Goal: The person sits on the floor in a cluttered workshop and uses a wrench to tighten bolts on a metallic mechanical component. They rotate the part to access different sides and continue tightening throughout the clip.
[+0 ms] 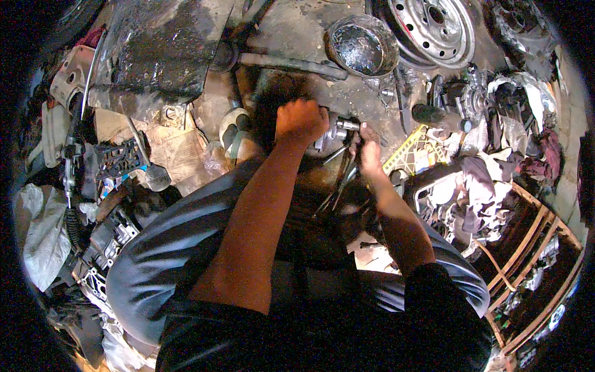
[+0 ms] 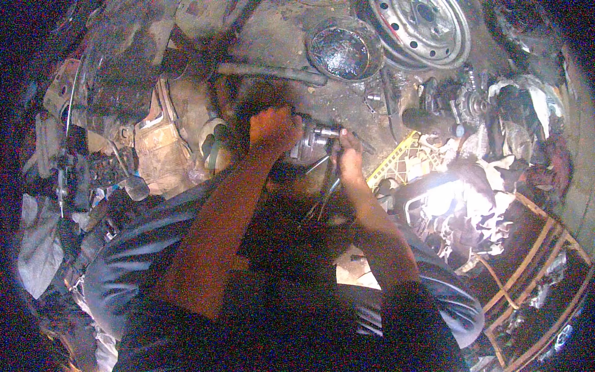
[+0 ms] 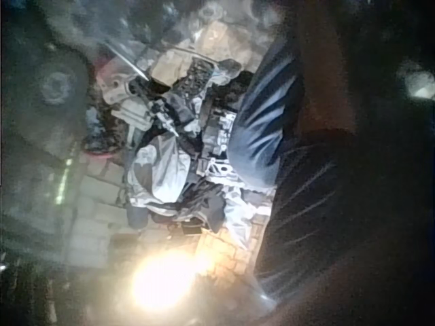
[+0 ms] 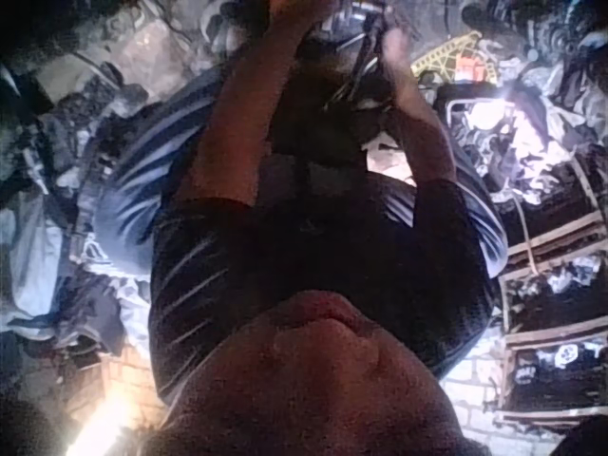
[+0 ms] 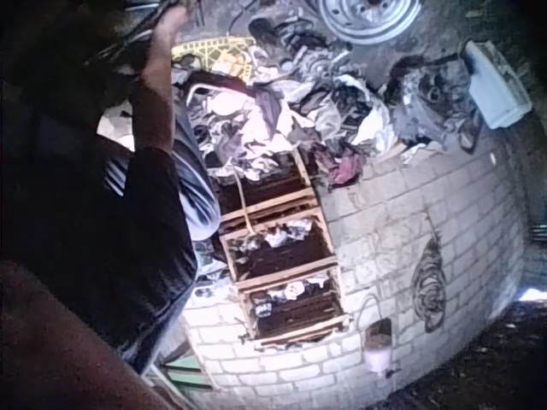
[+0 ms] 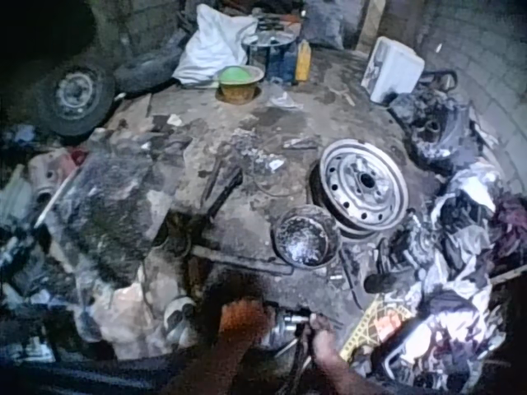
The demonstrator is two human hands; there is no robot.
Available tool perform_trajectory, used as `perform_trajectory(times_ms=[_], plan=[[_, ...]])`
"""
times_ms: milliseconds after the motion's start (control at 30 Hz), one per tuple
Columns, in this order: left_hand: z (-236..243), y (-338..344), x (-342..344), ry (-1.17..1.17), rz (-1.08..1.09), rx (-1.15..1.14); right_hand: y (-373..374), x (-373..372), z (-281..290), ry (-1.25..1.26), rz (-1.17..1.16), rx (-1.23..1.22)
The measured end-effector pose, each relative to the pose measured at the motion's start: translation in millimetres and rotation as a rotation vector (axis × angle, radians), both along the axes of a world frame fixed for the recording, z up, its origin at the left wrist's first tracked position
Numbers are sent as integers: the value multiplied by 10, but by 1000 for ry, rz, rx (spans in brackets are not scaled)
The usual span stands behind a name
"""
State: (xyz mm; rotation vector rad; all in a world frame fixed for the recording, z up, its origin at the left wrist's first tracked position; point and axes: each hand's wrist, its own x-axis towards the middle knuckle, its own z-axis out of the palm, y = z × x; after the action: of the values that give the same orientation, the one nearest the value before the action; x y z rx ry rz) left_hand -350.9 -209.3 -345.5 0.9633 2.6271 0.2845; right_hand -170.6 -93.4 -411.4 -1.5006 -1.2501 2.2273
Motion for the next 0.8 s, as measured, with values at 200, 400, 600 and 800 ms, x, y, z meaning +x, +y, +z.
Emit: perform_trajectory(times_ms=[200, 400, 600, 800], plan=[[17, 19, -33, -59, 11, -7, 106, -46, 182, 133, 53, -190], [48, 30, -40, -64, -1, -30, 166, 7, 134, -103, -55, -128], [72, 32, -57, -93, -1, -54, 293, 142, 158, -4, 15, -162], [119, 61, -110, -233, -23, -130, 460, 24, 232, -113, 192, -419]])
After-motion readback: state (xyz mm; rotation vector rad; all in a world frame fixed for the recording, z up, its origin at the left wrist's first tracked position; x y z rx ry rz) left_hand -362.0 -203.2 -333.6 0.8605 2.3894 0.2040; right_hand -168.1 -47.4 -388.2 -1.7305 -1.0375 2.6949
